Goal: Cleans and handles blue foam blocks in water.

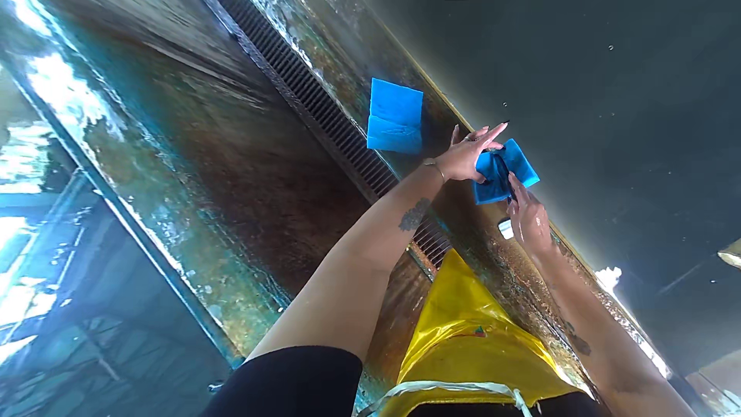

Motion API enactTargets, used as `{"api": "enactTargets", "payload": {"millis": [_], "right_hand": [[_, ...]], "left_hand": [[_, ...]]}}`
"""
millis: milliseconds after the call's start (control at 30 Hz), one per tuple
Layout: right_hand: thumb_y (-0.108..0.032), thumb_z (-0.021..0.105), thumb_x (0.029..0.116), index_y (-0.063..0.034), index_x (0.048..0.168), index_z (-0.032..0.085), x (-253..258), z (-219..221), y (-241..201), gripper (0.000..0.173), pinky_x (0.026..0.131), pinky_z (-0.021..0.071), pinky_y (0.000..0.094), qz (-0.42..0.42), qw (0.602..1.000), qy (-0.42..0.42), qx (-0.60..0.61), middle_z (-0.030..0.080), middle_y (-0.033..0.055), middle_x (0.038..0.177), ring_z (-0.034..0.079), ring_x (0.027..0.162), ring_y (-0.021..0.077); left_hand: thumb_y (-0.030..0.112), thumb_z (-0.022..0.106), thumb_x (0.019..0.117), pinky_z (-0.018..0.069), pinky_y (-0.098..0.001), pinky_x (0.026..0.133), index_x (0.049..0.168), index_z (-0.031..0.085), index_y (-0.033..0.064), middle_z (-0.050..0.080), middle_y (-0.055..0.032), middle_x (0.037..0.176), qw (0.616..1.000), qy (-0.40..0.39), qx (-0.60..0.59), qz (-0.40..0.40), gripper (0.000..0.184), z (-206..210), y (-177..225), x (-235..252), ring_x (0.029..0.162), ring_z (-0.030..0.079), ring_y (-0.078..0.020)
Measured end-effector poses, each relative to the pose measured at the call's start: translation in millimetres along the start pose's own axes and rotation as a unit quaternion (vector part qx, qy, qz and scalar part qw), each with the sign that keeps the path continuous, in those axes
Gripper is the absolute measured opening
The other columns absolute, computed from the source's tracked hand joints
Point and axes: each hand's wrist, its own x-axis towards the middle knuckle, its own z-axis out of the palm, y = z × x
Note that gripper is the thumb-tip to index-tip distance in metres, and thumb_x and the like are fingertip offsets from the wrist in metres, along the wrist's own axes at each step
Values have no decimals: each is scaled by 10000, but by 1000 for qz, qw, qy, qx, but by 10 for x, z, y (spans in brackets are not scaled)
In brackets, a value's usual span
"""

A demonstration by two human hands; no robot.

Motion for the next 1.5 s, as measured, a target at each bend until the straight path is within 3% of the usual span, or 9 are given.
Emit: {"api": "enactTargets", "payload": {"millis": [167, 367, 533, 800, 967, 1100, 1233, 1400, 1500], "right_hand": [[-67, 466, 1054, -161, 1616, 324, -3, 38, -35, 587, 687, 579, 584, 18, 1000, -14, 13, 640, 290, 1171, 696, 821, 442], [-36, 488, 1042, -129, 1592, 382, -204, -21, -4, 568, 803, 578, 578, 30, 999, -9, 26, 645, 278, 1262, 707, 933, 441], [-55, 460, 1054, -146, 1607, 342, -53, 26, -45, 573, 711, 585, 579, 12, 1000, 3, 20, 636, 286, 1227, 705, 863, 444], [-21, 483, 1037, -119, 1574, 411, -392, -53, 92, 551, 830, 581, 555, 26, 999, -10, 38, 644, 236, 1311, 714, 955, 404], [-50, 496, 1042, -159, 1603, 361, -250, 51, 41, 587, 740, 589, 564, 25, 999, -16, 17, 634, 271, 1238, 707, 844, 417], [-71, 474, 1050, -171, 1593, 390, -559, 28, 171, 558, 830, 589, 535, 38, 999, -31, -1, 660, 244, 1264, 725, 936, 396], [-46, 477, 1045, -121, 1565, 431, -514, -42, 79, 527, 800, 587, 538, 31, 999, -4, 20, 667, 245, 1203, 709, 900, 394], [-63, 476, 1053, -186, 1604, 361, -444, 99, 102, 577, 772, 594, 555, 35, 999, -28, 2, 636, 249, 1263, 715, 892, 410], [-61, 466, 1042, -131, 1580, 406, -723, 68, 222, 546, 797, 601, 516, 18, 1000, -18, -6, 658, 243, 1276, 729, 928, 394]], "left_hand": [[114, 904, 730, -112, -764, 1141, 1660, 134, 243, 392, 54, 1632, 1000, -7, 5, 1, 1214, 8, 20, -2, 1583, 144, -272], [123, 891, 748, -121, -775, 1128, 1660, 140, 236, 381, 49, 1639, 1000, -10, 6, 3, 1187, 9, 13, -26, 1588, 119, -277], [120, 898, 735, -120, -776, 1132, 1660, 140, 236, 371, 53, 1645, 1000, -8, -1, -2, 1201, 46, 16, -46, 1589, 114, -270], [130, 882, 766, -131, -785, 1119, 1652, 201, 235, 270, 37, 1690, 1000, -16, 6, -7, 1123, 53, 5, -47, 1595, 65, -279], [130, 878, 767, -142, -771, 1125, 1661, 137, 249, 296, 52, 1679, 1000, -12, -5, -11, 1167, 41, 10, -45, 1596, 60, -261], [145, 875, 777, -153, -775, 1115, 1660, 152, 248, 252, 51, 1696, 1000, -20, -4, -11, 1146, 28, -13, -30, 1597, 39, -261], [131, 874, 780, -142, -777, 1123, 1644, 236, 220, 258, 11, 1695, 1000, -16, 1, -10, 1078, 53, -1, -47, 1595, 62, -281], [154, 867, 797, -152, -758, 1132, 1655, 182, 242, 266, 17, 1693, 1000, -18, 3, -16, 1101, 28, 19, -61, 1596, 58, -265], [162, 877, 788, -151, -765, 1128, 1663, 134, 245, 249, 14, 1698, 1000, -21, 0, -17, 1151, 24, 7, -52, 1596, 56, -272]]}}
